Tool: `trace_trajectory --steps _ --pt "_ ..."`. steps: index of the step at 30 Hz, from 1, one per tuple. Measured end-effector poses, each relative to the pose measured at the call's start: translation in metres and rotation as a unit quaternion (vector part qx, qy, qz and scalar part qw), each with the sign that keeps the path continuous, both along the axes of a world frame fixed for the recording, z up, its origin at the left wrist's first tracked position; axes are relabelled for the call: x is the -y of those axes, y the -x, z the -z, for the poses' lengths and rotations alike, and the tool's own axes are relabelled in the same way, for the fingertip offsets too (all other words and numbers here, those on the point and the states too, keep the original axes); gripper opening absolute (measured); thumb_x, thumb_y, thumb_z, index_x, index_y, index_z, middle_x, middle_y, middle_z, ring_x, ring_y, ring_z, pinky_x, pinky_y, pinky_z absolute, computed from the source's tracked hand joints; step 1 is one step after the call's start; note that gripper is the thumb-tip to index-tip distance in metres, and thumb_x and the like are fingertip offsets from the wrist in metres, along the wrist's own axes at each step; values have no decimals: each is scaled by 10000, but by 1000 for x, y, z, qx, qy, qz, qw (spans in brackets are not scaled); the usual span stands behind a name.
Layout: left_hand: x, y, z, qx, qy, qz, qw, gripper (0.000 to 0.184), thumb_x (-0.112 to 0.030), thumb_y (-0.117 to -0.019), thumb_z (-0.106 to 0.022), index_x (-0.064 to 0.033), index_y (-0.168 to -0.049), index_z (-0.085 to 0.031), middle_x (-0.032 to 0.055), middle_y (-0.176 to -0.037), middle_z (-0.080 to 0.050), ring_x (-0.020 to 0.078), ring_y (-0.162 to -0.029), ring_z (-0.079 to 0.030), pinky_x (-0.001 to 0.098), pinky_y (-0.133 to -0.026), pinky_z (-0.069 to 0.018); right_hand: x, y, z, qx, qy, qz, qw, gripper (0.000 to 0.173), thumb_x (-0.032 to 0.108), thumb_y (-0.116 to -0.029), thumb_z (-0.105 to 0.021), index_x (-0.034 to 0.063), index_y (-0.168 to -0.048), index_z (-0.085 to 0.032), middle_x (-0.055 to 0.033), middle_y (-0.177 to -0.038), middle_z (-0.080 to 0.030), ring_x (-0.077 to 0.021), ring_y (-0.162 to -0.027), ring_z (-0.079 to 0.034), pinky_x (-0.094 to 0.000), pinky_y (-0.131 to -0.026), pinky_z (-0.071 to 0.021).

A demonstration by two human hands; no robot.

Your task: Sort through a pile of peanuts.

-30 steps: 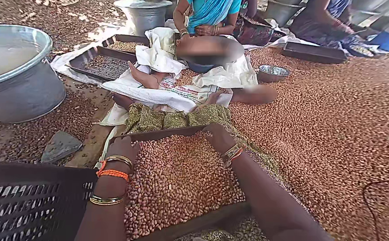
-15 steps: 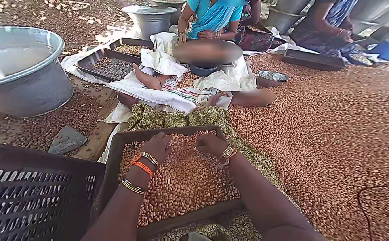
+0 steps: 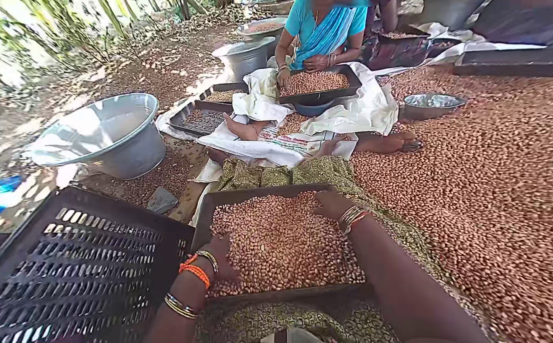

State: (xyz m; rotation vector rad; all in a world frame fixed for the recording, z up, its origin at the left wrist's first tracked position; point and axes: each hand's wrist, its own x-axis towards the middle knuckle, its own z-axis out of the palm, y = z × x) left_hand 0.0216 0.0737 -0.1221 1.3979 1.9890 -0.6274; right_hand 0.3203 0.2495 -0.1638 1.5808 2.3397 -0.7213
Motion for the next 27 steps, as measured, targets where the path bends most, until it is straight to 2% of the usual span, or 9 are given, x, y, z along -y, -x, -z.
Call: trace_trajectory --steps 3,6,8,10,13,15,19,23,27 --pt "5 -35 3 7 -12 -19 1000 1159 -426 -759 -903 21 -1598 -241 329 -1566 -351 484 -1370 -481 602 -1099 -441 7 5 -3 64 48 -44 996 637 451 -984 -668 -98 -1298 -598 -341 -1296 -619 -503 -1252 -589 -697 -1019 -441" --pt "-5 -73 6 34 -34 -28 998 987 -227 -816 -855 45 -1571 -281 319 -1545 -388 467 -1343 -517 585 -1079 -468 19 9 -4 49 104 -66 991 740 496 -996 -644 -60 -1462 -499 -331 -1406 -565 -489 -1342 -531 -684 -1106 -380" --pt "-12 -99 12 78 -61 -24 995 939 -157 -837 -814 23 -1581 -269 303 -1568 -365 456 -1337 -529 579 -1068 -483 21 10 4 34 116 -89 989 710 493 -1023 -601 -44 -1474 -489 -327 -1413 -560 -479 -1352 -525 -677 -1114 -374" --pt "-16 -122 14 145 -101 -21 984 970 -143 -860 -794 -49 -1628 -209 265 -1624 -297 429 -1374 -505 556 -1092 -473 16 10 11 15 107 -97 989 601 421 -1057 -564 -66 -1408 -536 -332 -1358 -589 -477 -1307 -558 -668 -1081 -403" --pt "-20 -138 9 243 -177 -17 954 912 -284 -922 -777 -153 -1644 -234 236 -1645 -283 374 -1409 -486 508 -1113 -467 13 2 12 -26 88 -64 994 429 180 -1071 -509 -76 -1415 -530 -334 -1371 -581 -477 -1314 -552 -642 -1095 -404" --pt "-33 -120 2 248 -244 -36 937 800 -325 -940 -759 -118 -1596 -352 236 -1591 -369 338 -1265 -609 469 -1028 -537 10 -3 13 -53 58 -30 996 396 142 -1060 -505 -71 -1390 -552 -327 -1351 -597 -473 -1295 -567 -641 -1082 -417" --pt "-73 -26 -3 182 -317 -85 927 478 -296 -1051 -603 21 -1406 -563 220 -1399 -596 321 -1323 -570 471 -1144 -422 0 -5 13 -94 -6 10 996 359 107 -1034 -523 -3 -1363 -617 -284 -1380 -596 -439 -1332 -547 -608 -1111 -414" --pt "-80 36 54 173 -369 -88 909 462 -282 -1087 -521 17 -1438 -549 224 -1435 -580 343 -1392 -508 487 -1210 -326 -1 -5 7 -125 -35 18 991 329 104 -1045 -522 6 -1333 -649 -256 -1395 -586 -384 -1352 -535 -536 -1141 -410" --pt "-75 33 84 161 -402 -58 900 422 -276 -1071 -547 -10 -1392 -607 207 -1425 -595 359 -1412 -481 483 -1237 -279 11 -5 -16 -69 -17 -29 997 282 155 -1043 -550 -29 -1209 -683 -258 -1246 -666 -407 -1218 -621 -596 -1048 -459"
